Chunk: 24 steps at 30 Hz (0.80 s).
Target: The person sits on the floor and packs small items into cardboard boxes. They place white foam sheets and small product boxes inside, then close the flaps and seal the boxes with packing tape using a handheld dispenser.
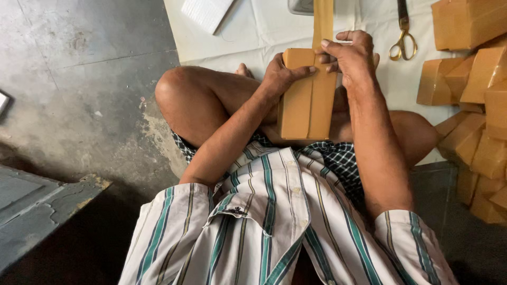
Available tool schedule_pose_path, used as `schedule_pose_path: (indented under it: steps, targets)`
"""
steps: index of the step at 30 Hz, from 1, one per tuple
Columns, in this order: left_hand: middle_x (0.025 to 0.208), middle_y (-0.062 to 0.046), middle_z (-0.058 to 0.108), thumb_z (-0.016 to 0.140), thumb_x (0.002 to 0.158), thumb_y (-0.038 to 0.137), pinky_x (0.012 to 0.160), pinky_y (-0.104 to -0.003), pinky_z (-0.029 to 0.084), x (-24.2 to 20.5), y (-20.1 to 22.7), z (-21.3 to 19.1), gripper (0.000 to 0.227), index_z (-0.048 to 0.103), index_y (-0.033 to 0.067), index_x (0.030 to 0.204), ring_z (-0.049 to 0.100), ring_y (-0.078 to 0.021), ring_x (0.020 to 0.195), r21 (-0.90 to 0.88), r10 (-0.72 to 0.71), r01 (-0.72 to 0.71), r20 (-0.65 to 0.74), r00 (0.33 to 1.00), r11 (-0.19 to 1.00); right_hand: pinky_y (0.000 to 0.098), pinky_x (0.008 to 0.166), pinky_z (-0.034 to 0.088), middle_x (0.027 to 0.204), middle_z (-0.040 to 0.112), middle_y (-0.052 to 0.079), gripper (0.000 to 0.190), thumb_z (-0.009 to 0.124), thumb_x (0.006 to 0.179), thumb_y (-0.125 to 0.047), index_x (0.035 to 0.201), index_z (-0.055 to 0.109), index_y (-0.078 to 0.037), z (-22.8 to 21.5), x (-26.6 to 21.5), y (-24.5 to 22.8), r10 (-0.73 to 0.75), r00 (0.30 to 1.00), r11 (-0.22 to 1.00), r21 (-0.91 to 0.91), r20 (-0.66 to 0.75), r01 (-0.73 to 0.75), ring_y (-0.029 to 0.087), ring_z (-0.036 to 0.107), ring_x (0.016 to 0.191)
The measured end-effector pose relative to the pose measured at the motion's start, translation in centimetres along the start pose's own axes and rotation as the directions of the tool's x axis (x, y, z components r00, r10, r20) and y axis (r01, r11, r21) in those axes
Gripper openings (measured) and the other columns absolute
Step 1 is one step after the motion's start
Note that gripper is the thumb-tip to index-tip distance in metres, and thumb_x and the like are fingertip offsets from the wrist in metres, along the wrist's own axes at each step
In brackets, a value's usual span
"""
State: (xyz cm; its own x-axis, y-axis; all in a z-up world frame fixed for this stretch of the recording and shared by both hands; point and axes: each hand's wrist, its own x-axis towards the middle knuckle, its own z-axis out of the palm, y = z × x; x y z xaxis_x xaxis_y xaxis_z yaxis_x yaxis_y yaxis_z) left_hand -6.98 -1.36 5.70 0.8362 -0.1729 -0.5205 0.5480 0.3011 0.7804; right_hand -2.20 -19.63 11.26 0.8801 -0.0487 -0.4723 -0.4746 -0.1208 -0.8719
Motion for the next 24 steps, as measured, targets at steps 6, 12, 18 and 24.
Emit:
schedule_pose_path:
  steps: [6, 12, 18, 24]
  targets:
    - [0.113, -0.024, 0.070, 0.087, 0.075, 0.019, 0.085, -0.039, 0.064, 2.0, -0.7, -0.7, 0.075, 0.047, -0.0115, 0.131, 0.074, -0.0289, 0.099, -0.059, 0.071, -0.066, 0.086, 0.994, 0.996, 0.0223, 0.046, 0.049, 0.089, 0.075, 0.018, 0.038, 0.075, 0.093, -0.006, 0.117, 0.047, 0.003, 0.4, 0.0, 0.0, 0.022, 0.999, 0.999, -0.041, -0.029, -0.023, 0.016, 0.073, 0.065]
    - [0.109, -0.023, 0.073, 0.085, 0.082, 0.016, 0.085, -0.038, 0.064, 4.2, -1.3, -1.1, 0.063, 0.055, -0.0165, 0.126, 0.074, -0.0279, 0.095, -0.079, 0.196, -0.184, 0.187, 0.963, 0.980, 0.0210, 0.045, 0.047, 0.087, 0.076, 0.017, 0.037, 0.077, 0.091, -0.004, 0.113, 0.049, 0.004, 0.6, -0.9, -1.0, -0.009, 0.999, 0.993, -0.120, -0.054, 0.002, 0.014, 0.074, 0.065]
    - [0.112, -0.023, 0.070, 0.088, 0.077, 0.019, 0.084, -0.036, 0.065, 4.1, -1.2, -0.4, 0.072, 0.045, -0.0102, 0.127, 0.074, -0.0266, 0.099, 0.009, 0.131, -0.132, 0.100, 0.986, 0.991, 0.0208, 0.043, 0.047, 0.086, 0.075, 0.018, 0.035, 0.078, 0.090, -0.004, 0.111, 0.051, 0.005, 0.5, -1.1, -1.3, 0.011, 0.997, 0.993, -0.121, -0.071, -0.020, 0.014, 0.074, 0.063]
    - [0.115, -0.024, 0.070, 0.087, 0.078, 0.021, 0.086, -0.037, 0.065, 3.0, -0.5, -0.5, 0.076, 0.043, -0.0105, 0.131, 0.074, -0.0295, 0.103, 0.030, 0.137, -0.140, 0.098, 0.986, 0.990, 0.0209, 0.042, 0.047, 0.089, 0.073, 0.016, 0.037, 0.080, 0.089, -0.006, 0.109, 0.051, 0.005, 1.0, -1.0, -1.0, -0.017, 0.993, 0.990, -0.142, -0.114, 0.001, 0.013, 0.073, 0.061]
